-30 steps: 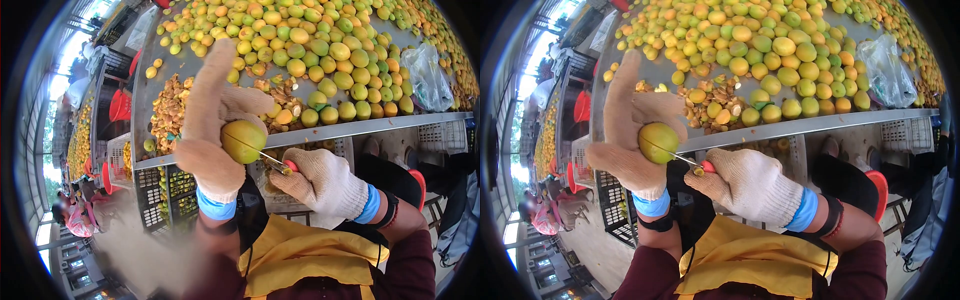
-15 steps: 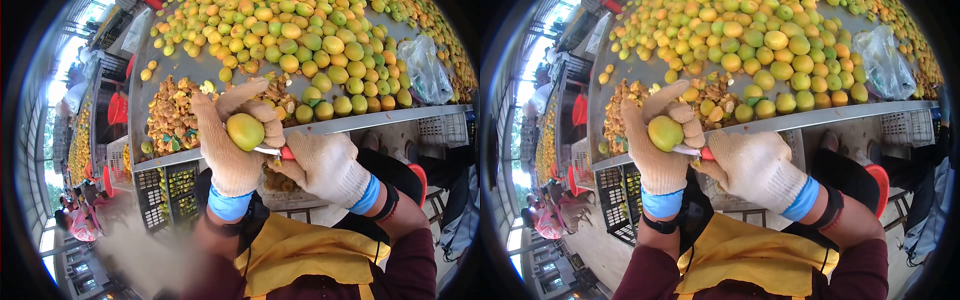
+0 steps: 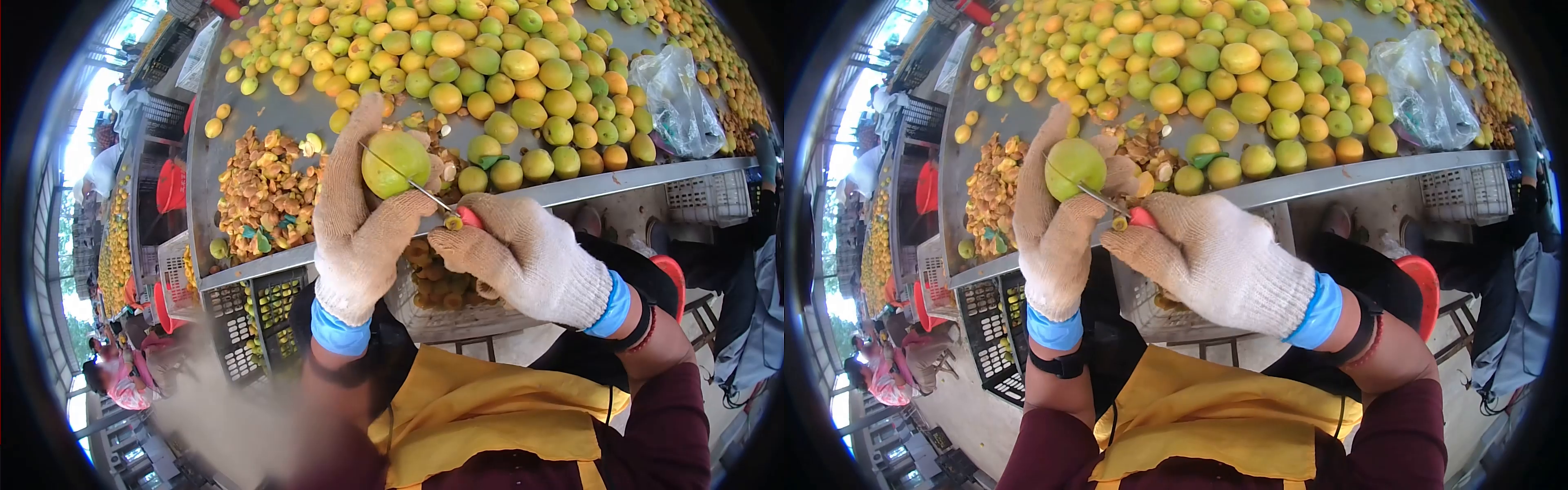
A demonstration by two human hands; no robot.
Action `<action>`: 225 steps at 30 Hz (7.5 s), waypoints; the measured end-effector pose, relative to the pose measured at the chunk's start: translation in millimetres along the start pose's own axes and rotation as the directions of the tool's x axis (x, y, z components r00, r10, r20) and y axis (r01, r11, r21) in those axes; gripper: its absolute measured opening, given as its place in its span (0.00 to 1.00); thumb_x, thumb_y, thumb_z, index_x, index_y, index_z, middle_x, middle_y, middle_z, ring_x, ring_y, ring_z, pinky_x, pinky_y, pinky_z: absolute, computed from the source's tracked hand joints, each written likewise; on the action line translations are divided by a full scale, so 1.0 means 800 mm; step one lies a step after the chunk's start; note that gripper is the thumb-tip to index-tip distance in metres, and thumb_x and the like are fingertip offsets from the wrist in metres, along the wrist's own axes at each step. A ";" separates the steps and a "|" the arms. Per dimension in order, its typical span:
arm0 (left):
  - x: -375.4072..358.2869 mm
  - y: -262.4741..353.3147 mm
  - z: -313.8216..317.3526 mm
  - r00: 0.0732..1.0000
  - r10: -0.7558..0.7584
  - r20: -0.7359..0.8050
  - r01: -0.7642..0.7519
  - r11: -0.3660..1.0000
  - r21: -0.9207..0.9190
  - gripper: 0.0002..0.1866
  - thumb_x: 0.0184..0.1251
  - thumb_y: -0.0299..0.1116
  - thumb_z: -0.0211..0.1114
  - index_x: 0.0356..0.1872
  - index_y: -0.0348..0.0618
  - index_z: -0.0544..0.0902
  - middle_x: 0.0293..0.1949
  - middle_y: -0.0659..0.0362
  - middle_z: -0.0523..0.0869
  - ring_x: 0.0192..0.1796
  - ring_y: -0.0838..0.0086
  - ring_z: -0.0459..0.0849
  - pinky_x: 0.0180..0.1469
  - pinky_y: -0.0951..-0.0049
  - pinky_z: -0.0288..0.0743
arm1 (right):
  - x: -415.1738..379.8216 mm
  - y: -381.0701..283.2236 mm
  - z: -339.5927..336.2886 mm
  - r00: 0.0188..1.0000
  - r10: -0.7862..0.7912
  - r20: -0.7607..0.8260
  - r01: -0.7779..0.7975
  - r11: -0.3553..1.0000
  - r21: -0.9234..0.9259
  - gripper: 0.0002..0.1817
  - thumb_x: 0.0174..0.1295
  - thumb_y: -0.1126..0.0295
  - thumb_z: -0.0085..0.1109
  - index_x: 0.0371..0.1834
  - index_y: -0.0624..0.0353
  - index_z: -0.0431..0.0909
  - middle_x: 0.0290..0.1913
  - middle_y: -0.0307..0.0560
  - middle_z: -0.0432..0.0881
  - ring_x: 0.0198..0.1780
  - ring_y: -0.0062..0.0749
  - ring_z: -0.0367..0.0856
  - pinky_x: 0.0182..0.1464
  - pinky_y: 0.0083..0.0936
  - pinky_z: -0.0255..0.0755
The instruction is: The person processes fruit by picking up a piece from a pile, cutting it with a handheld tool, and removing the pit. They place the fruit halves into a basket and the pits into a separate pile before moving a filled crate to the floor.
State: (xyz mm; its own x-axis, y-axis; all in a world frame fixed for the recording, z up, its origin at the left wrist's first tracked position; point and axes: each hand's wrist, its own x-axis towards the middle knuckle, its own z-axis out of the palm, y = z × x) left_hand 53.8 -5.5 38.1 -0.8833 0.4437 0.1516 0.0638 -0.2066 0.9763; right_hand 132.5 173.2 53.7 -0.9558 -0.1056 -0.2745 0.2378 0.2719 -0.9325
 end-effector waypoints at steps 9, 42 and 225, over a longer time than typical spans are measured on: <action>-0.006 -0.028 0.011 0.991 -0.108 0.074 0.123 0.962 -0.244 0.42 0.82 0.61 0.52 0.75 0.27 0.67 0.58 0.42 0.86 0.62 0.55 0.85 0.65 0.57 0.79 | 0.006 0.007 0.007 0.980 -0.184 -0.082 0.176 0.980 -0.087 0.26 0.75 0.44 0.60 0.43 0.61 0.84 0.29 0.58 0.84 0.36 0.57 0.87 0.38 0.41 0.81; 0.004 -0.038 0.010 0.963 -0.183 0.198 0.261 0.821 -0.508 0.40 0.82 0.64 0.50 0.72 0.33 0.73 0.52 0.50 0.89 0.56 0.63 0.87 0.61 0.63 0.81 | 0.014 0.008 0.008 0.958 0.172 0.228 -0.253 0.880 0.402 0.22 0.76 0.45 0.60 0.43 0.56 0.82 0.22 0.36 0.76 0.21 0.19 0.73 0.21 0.19 0.66; -0.014 -0.048 0.003 0.917 0.330 0.223 -0.368 0.488 0.792 0.20 0.88 0.43 0.51 0.64 0.37 0.78 0.51 0.54 0.87 0.53 0.66 0.86 0.56 0.66 0.82 | 0.041 0.014 0.001 0.997 0.031 0.072 -0.048 0.967 0.250 0.21 0.70 0.50 0.62 0.51 0.56 0.85 0.24 0.42 0.80 0.17 0.22 0.77 0.19 0.20 0.69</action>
State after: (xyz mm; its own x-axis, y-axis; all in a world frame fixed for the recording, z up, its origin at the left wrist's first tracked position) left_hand 62.4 -0.8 -0.4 -0.6856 0.5329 0.4959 0.7238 0.4265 0.5424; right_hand 104.0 171.7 33.8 -0.9331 -0.1656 -0.3192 0.3190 0.0284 -0.9473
